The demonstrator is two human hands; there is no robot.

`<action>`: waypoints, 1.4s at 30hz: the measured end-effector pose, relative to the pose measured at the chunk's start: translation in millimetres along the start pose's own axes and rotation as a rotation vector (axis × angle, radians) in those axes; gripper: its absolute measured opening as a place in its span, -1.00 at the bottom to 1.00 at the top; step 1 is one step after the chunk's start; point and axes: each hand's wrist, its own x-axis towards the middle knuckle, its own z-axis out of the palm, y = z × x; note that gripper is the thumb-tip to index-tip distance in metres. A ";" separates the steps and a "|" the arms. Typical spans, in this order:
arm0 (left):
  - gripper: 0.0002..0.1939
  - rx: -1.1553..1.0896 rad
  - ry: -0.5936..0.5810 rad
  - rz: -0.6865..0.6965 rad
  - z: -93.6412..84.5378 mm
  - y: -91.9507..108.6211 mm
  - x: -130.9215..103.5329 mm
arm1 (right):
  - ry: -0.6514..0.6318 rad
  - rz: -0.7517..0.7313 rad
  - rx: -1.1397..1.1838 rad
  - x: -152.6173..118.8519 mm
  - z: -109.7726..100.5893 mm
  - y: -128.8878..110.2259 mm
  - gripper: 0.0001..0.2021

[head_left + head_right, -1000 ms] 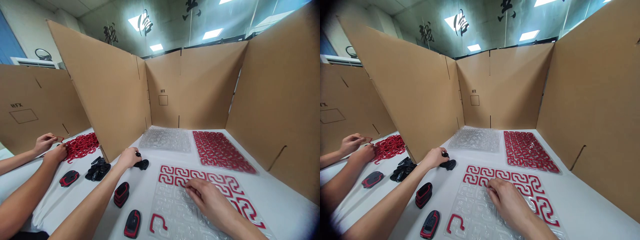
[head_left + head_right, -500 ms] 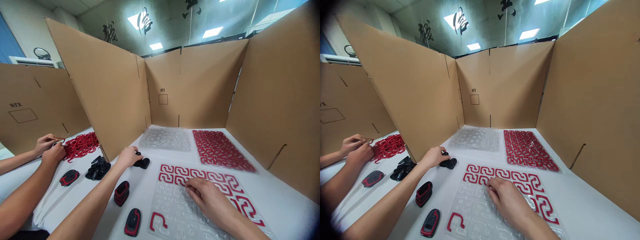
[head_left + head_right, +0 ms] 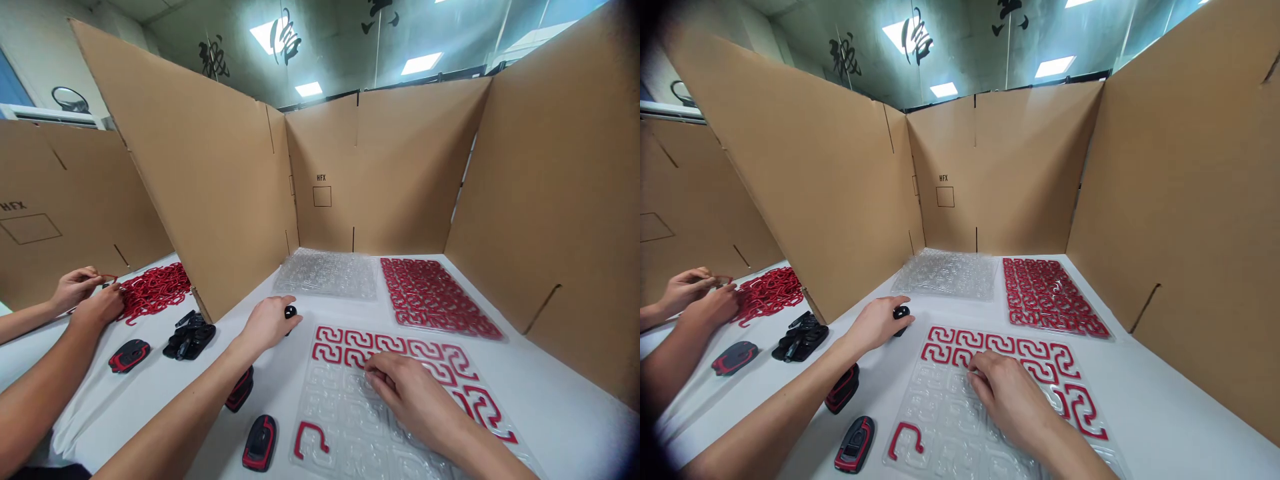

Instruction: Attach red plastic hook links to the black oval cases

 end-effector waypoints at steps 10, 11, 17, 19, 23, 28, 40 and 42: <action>-0.74 0.150 0.040 0.073 11.0 2.3 6.9 | 0.010 0.003 0.011 -0.1 -1.0 -0.1 -0.80; -0.74 0.153 0.041 0.072 11.4 1.3 6.8 | 0.011 0.002 0.007 0.0 -1.1 -0.1 -0.80; -0.64 0.124 0.022 0.056 11.4 -3.1 6.9 | 0.011 -0.008 0.008 -0.4 -1.2 0.0 -0.81; -0.59 0.103 0.001 0.045 8.7 -4.6 7.8 | 0.009 -0.007 0.007 -0.4 -1.0 0.0 -0.82; -0.48 0.072 -0.040 -0.017 -2.1 -10.7 11.3 | 0.007 -0.002 0.005 -0.3 -1.3 -0.1 -0.82; -0.35 0.065 -0.100 -0.118 -11.2 -18.9 14.7 | -0.004 0.002 0.001 -0.9 -2.9 -1.9 -0.81; -0.63 0.133 -0.190 -0.132 4.4 -8.8 11.5 | -0.004 -0.003 -0.020 -0.7 -2.6 -2.5 -0.80; -0.64 0.139 -0.202 -0.126 4.9 -9.2 10.9 | -0.001 -0.006 -0.023 -0.7 -2.4 -2.3 -0.80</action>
